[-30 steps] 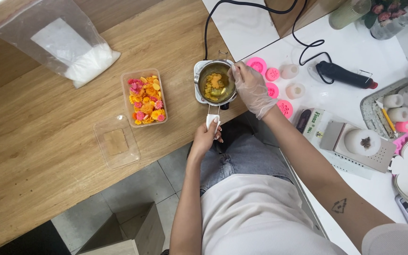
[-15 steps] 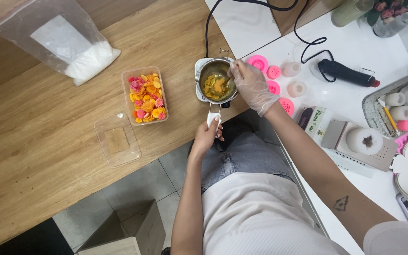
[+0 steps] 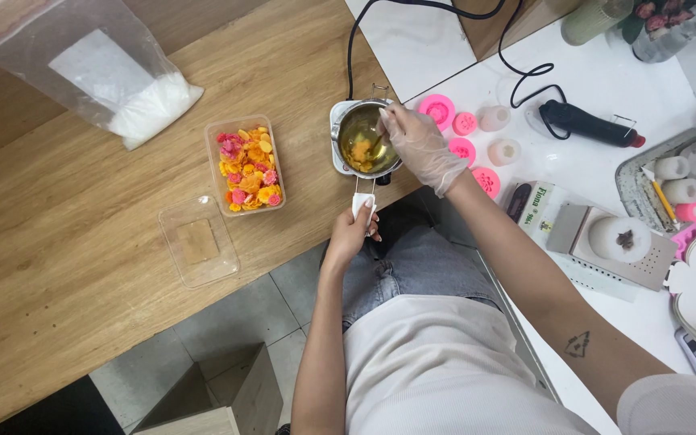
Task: Melting and stirring orange wax in a pot for candle making, using a heat gun to maintain temperature.
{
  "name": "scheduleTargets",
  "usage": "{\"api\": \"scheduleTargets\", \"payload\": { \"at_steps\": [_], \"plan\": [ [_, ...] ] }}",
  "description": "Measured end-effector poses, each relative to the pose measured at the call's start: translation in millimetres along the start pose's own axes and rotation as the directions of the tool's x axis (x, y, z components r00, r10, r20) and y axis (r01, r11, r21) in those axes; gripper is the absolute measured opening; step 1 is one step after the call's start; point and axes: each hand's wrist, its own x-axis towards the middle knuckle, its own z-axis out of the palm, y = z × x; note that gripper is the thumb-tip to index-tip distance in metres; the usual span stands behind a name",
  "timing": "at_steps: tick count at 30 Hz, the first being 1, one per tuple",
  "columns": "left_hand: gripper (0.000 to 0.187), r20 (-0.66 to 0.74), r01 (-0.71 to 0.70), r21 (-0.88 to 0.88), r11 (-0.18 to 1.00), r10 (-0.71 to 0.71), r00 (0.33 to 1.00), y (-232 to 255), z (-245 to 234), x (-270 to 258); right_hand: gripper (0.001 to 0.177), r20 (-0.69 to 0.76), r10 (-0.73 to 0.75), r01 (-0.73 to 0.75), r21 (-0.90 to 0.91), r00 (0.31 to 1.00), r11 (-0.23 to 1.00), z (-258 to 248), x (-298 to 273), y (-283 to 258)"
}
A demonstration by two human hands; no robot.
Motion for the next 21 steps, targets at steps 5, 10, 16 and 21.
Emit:
{"api": "scheduleTargets", "payload": {
  "at_steps": [5, 10, 16, 21],
  "plan": [
    [0.041, 0.038, -0.026, -0.064, 0.998, 0.029, 0.999, -9, -1, 6, 0.031, -0.128, -0.068, 0.06, -0.064, 0.989, 0.996, 0, 0, 12],
    [0.044, 0.004, -0.005, -0.041, 0.999, 0.005, 1.0, -8, -1, 2, 0.029, -0.086, 0.02, -0.013, 0.082, 0.996, 0.997, -10, -5, 1],
    [0.044, 0.007, 0.0, -0.032, 1.0, 0.0, 1.0, -3, -1, 0, 0.03, -0.163, -0.015, 0.047, 0.189, 0.986, 0.981, -18, -2, 6],
    [0.044, 0.001, 0.0, -0.023, 1.0, 0.0, 1.0, -4, -1, 2, 0.028, -0.056, -0.011, 0.018, 0.124, 0.998, 0.992, -18, -12, -5]
  ]
}}
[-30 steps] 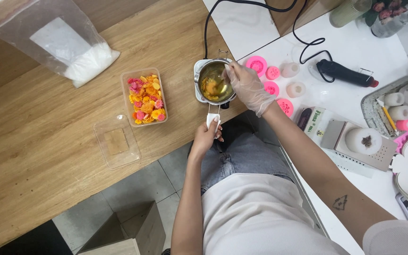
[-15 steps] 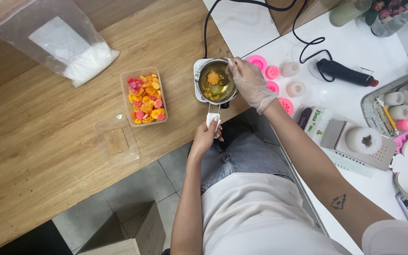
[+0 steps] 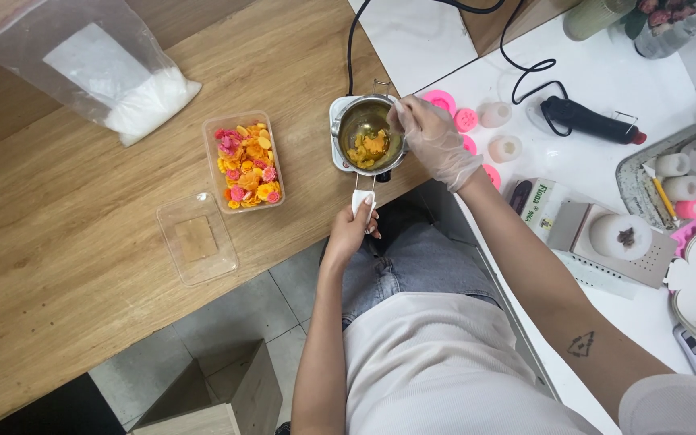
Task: Melting and stirring orange wax in a pot for candle making, using a heat gun to maintain temperature.
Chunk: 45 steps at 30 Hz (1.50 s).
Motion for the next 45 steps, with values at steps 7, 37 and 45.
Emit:
{"api": "scheduleTargets", "payload": {
  "at_steps": [7, 37, 45],
  "plan": [
    [0.045, -0.004, 0.0, -0.004, 1.0, 0.0, 1.0, -1, 0, 1, 0.022, -0.061, -0.212, 0.199, -0.173, 0.975, 0.965, 6, -4, 6],
    [0.043, -0.011, -0.006, -0.021, 1.0, 0.006, 1.0, 1, 0, -3, 0.029, -0.049, 0.185, -0.184, 0.019, 0.982, 0.983, 11, -1, 21],
    [0.042, -0.002, -0.007, -0.025, 1.0, 0.007, 1.0, -1, 0, -1, 0.026, -0.144, -0.116, 0.086, -0.199, 0.983, 0.976, 16, -7, 28]
  ]
}}
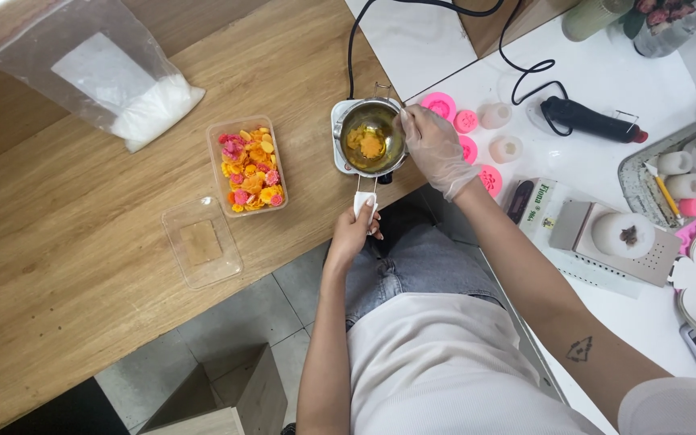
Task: Melting and stirring orange wax in a pot for candle making, using a heat gun to maintain temperature.
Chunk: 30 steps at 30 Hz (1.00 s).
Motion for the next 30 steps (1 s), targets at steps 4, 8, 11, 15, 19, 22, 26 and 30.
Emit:
{"api": "scheduleTargets", "payload": {
  "at_steps": [4, 8, 11, 15, 19, 22, 26, 30],
  "plan": [
    [0.043, 0.0, -0.003, 0.021, 1.0, 0.003, 1.0, 0, 0, 0, 0.026, 0.095, 0.134, -0.138, 0.032, 0.986, 0.99, 1, 0, -7],
    [0.043, -0.001, 0.006, 0.023, 1.0, -0.006, 1.0, -4, 1, 2, 0.026, 0.071, 0.057, -0.075, 0.276, 0.996, 0.958, 5, -4, -13],
    [0.042, 0.004, 0.005, 0.004, 1.0, -0.005, 1.0, -6, -1, 4, 0.028, -0.043, -0.153, 0.146, -0.134, 0.987, 0.98, 8, -7, 5],
    [0.043, 0.018, -0.004, 0.001, 1.0, 0.004, 1.0, -6, -2, 5, 0.028, 0.077, 0.064, -0.055, -0.115, 0.995, 0.992, 2, -5, -12],
    [0.043, -0.001, 0.015, 0.048, 0.999, -0.014, 1.0, -3, 0, 1, 0.027, 0.172, 0.017, -0.05, 0.188, 0.985, 0.981, 3, -5, -28],
    [0.043, -0.013, 0.012, 0.046, 0.999, -0.012, 1.0, -4, -1, 2, 0.027, 0.012, -0.191, 0.19, 0.053, 0.982, 0.98, 10, -3, -12],
    [0.044, 0.01, 0.003, 0.0, 1.0, -0.003, 1.0, -8, -2, 4, 0.028, -0.044, -0.205, 0.189, -0.24, 0.978, 0.952, 7, -7, 5],
    [0.043, 0.01, 0.012, 0.03, 0.999, -0.012, 1.0, 1, 0, -1, 0.031, 0.181, 0.271, -0.303, 0.177, 0.945, 0.936, 5, -4, -8]
  ]
}}
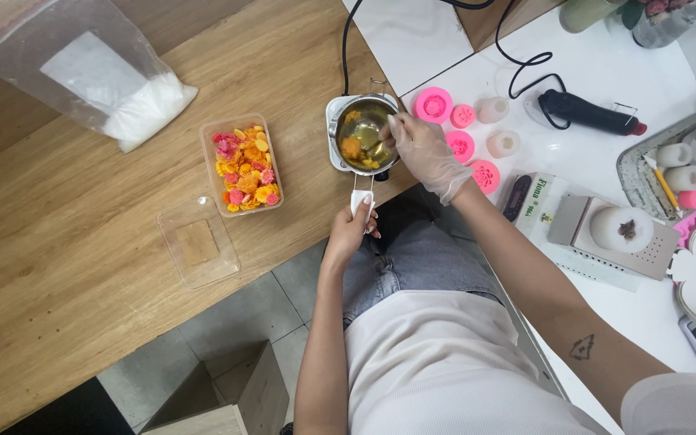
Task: Melting and stirring orange wax in a pot for candle making, using a heat gun to maintain temperature.
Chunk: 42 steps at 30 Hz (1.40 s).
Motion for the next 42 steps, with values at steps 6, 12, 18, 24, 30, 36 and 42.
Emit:
{"api": "scheduleTargets", "payload": {
  "at_steps": [6, 12, 18, 24, 30, 36, 42],
  "plan": [
    [0.045, -0.023, 0.022, 0.028, 0.999, -0.021, 1.0, 8, 1, -4, 0.033, -0.037, -0.329, 0.324, -0.103, 0.944, 0.94, -5, 10, 1],
    [0.044, -0.004, 0.002, -0.014, 1.0, -0.002, 1.0, 0, 1, 2, 0.031, 0.0, -0.196, 0.192, -0.213, 0.981, 0.958, -4, 7, 0],
    [0.044, -0.031, 0.011, 0.016, 1.0, -0.01, 0.999, 2, 1, 0, 0.027, -0.068, -0.426, 0.414, -0.137, 0.902, 0.9, -1, 5, -5],
    [0.044, -0.027, 0.019, 0.016, 1.0, -0.019, 0.999, 7, 1, -3, 0.03, -0.057, -0.156, 0.138, -0.243, 0.986, 0.96, -2, 9, 17],
    [0.044, 0.005, 0.004, 0.044, 0.999, -0.004, 1.0, -1, -4, -2, 0.035, -0.255, 0.077, -0.055, 0.089, 0.964, 0.994, -9, 2, 31],
    [0.044, -0.008, -0.036, 0.052, 0.998, 0.036, 0.999, -6, -6, 2, 0.035, -0.354, 0.055, -0.097, -0.101, 0.934, 0.99, -70, -29, 46],
    [0.045, -0.073, 0.025, 0.106, 0.994, -0.018, 0.997, 10, 0, -7, 0.023, -0.589, 0.164, -0.262, -0.085, 0.792, 0.961, -180, -35, 157]
  ]
}}
